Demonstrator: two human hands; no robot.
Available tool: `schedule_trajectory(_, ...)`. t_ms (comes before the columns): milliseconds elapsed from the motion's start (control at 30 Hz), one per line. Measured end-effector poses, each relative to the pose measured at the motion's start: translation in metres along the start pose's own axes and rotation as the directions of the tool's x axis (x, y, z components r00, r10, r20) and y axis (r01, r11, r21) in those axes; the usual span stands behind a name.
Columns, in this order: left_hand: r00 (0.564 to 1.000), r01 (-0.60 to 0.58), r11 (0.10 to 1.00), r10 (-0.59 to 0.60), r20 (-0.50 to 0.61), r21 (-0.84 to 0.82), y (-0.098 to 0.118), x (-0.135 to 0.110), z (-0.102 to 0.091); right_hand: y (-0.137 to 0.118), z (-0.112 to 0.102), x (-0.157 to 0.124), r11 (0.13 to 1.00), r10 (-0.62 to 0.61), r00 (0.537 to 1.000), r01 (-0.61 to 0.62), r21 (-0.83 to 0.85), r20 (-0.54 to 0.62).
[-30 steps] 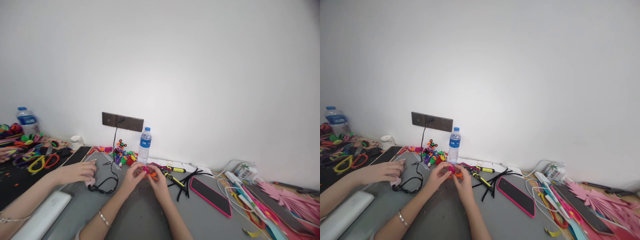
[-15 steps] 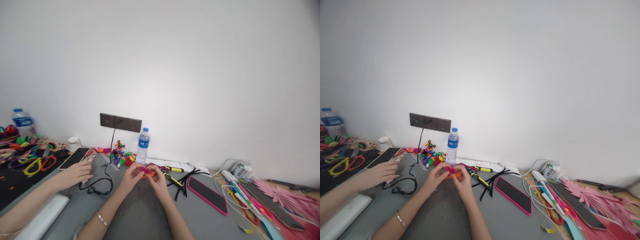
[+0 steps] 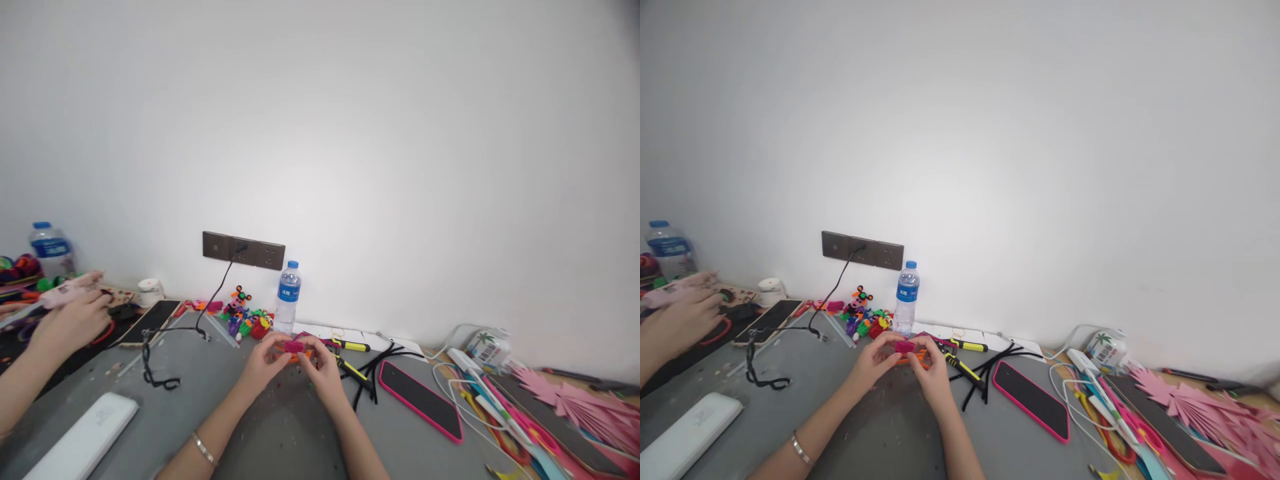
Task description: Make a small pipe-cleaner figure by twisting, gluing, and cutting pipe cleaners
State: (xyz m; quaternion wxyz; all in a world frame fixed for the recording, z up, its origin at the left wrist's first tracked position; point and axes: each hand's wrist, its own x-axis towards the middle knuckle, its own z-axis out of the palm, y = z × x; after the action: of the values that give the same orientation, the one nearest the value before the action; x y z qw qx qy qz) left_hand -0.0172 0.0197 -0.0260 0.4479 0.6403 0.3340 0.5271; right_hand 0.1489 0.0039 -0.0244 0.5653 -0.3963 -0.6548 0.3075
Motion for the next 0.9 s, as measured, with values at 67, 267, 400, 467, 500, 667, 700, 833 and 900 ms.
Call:
schedule_trajectory(67, 1.000, 0.014, 1.000, -0.014, -0.017, -0.007, 0.0000, -0.0007, -0.0001, -0.0014, -0.0022, 0.0007, 1.000, -0.013, 1.000, 0.012, -0.024, -0.003)
schedule_trajectory(267, 1.000, -0.012, 0.998, 0.011, 0.006, 0.064, 0.0040, -0.0012, -0.0009, -0.0050, -0.0072, 0.0025, 0.998, -0.026, 1.000, 0.026, -0.058, 0.015)
schedule_trajectory(400, 1.000, -0.025, 0.993, 0.027, -0.012, 0.119, 0.0072, -0.0013, -0.0011, -0.0031, -0.0074, 0.0028, 0.998, -0.029, 1.000, 0.030, -0.061, 0.012)
schedule_trajectory(467, 1.000, -0.016, 0.990, 0.020, -0.024, 0.139, 0.0080, -0.0012, -0.0010, -0.0008, -0.0073, 0.0026, 0.999, -0.015, 1.000, 0.015, -0.050, 0.005)
schedule_trajectory(500, 0.999, -0.008, 0.989, 0.013, -0.029, 0.147, 0.0082, -0.0012, -0.0009, 0.0003, -0.0074, 0.0024, 0.999, -0.006, 1.000, 0.006, -0.036, 0.004)
schedule_trajectory(667, 0.999, 0.003, 0.988, 0.002, -0.032, 0.156, 0.0092, -0.0012, -0.0006, 0.0009, -0.0079, 0.0016, 1.000, -0.003, 1.000, 0.003, -0.005, 0.022)
schedule_trajectory(700, 1.000, -0.001, 0.987, 0.005, -0.026, 0.159, 0.0093, -0.0014, -0.0006, 0.0000, -0.0081, 0.0015, 1.000, -0.009, 1.000, 0.009, -0.020, 0.027)
schedule_trajectory(833, 1.000, -0.012, 0.982, 0.016, -0.020, 0.188, 0.0084, -0.0024, -0.0004, -0.0031, -0.0087, 0.0013, 0.997, -0.031, 0.999, 0.033, -0.070, 0.028)
schedule_trajectory(900, 0.999, -0.016, 0.981, 0.022, -0.029, 0.192, 0.0073, -0.0024, -0.0001, -0.0035, -0.0090, 0.0012, 0.996, -0.023, 0.999, 0.025, -0.083, 0.027)
